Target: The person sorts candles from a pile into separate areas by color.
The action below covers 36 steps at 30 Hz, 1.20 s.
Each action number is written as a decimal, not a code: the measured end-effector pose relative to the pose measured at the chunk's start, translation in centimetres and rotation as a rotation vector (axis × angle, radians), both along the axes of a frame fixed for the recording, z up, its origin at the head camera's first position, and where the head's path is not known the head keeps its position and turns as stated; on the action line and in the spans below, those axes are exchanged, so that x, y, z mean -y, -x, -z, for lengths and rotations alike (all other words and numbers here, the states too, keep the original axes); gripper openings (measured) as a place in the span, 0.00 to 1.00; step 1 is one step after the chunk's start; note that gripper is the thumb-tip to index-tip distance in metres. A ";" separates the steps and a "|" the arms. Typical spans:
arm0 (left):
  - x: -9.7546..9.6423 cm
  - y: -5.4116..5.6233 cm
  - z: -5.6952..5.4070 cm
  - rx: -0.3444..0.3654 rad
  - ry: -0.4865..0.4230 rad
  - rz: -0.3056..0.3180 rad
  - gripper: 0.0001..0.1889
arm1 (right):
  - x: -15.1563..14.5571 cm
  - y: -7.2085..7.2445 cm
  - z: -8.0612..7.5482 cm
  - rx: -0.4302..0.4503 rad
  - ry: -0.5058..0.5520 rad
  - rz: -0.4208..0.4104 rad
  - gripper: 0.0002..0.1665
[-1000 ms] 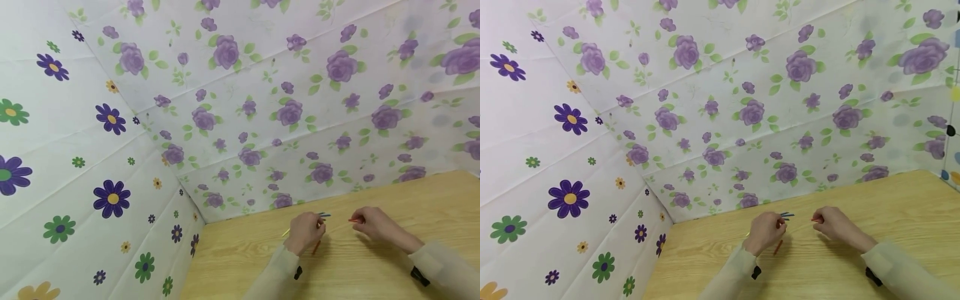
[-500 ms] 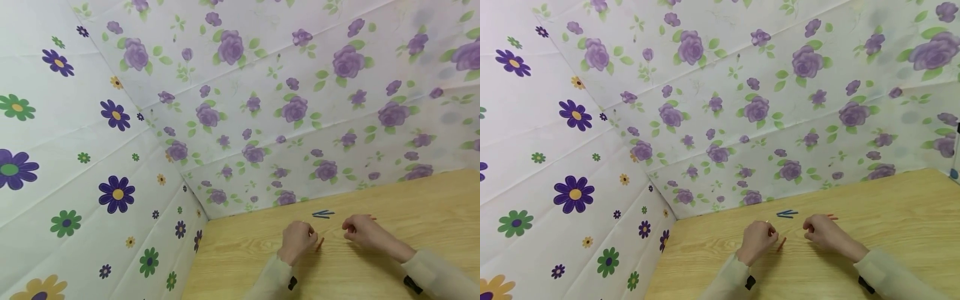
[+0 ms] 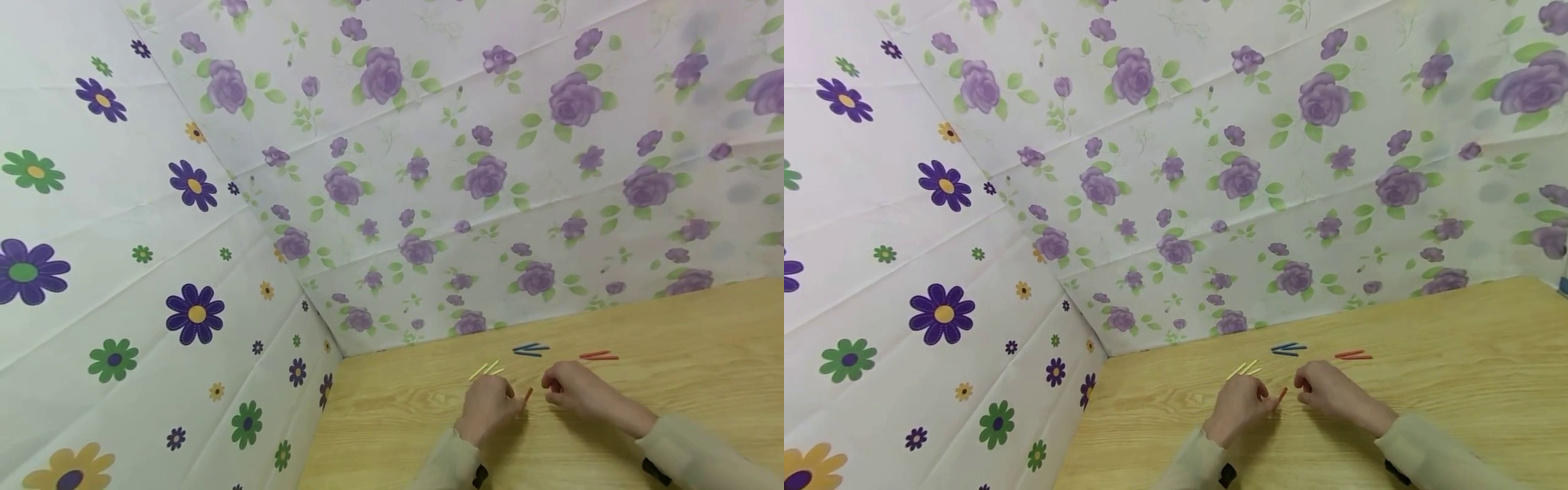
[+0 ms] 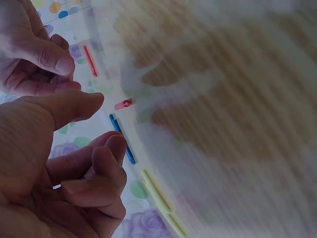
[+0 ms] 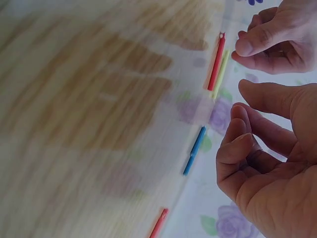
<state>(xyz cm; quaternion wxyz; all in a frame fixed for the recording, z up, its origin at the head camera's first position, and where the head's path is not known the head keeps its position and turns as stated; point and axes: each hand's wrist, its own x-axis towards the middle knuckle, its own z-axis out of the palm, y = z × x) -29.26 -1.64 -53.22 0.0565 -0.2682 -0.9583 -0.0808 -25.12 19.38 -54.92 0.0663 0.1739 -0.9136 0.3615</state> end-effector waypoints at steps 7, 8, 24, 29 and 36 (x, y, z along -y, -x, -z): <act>0.3 0.0 0.6 0.058 -0.038 0.024 0.10 | 0.9 0.4 0.6 -0.046 0.023 -0.019 0.02; 0.3 0.0 0.7 0.046 -0.034 0.032 0.10 | 1.0 0.5 0.8 -0.057 0.026 -0.022 0.03; 0.3 0.0 1.0 0.058 -0.031 0.077 0.09 | 0.8 2.6 1.9 -0.092 0.004 -0.124 0.09; 0.2 0.2 1.1 0.083 -0.029 0.076 0.08 | 0.8 2.2 0.8 -0.032 -0.024 -0.106 0.09; 0.3 -0.3 0.9 -0.001 -0.010 0.104 0.09 | 0.8 2.2 1.0 -0.042 -0.046 -0.108 0.06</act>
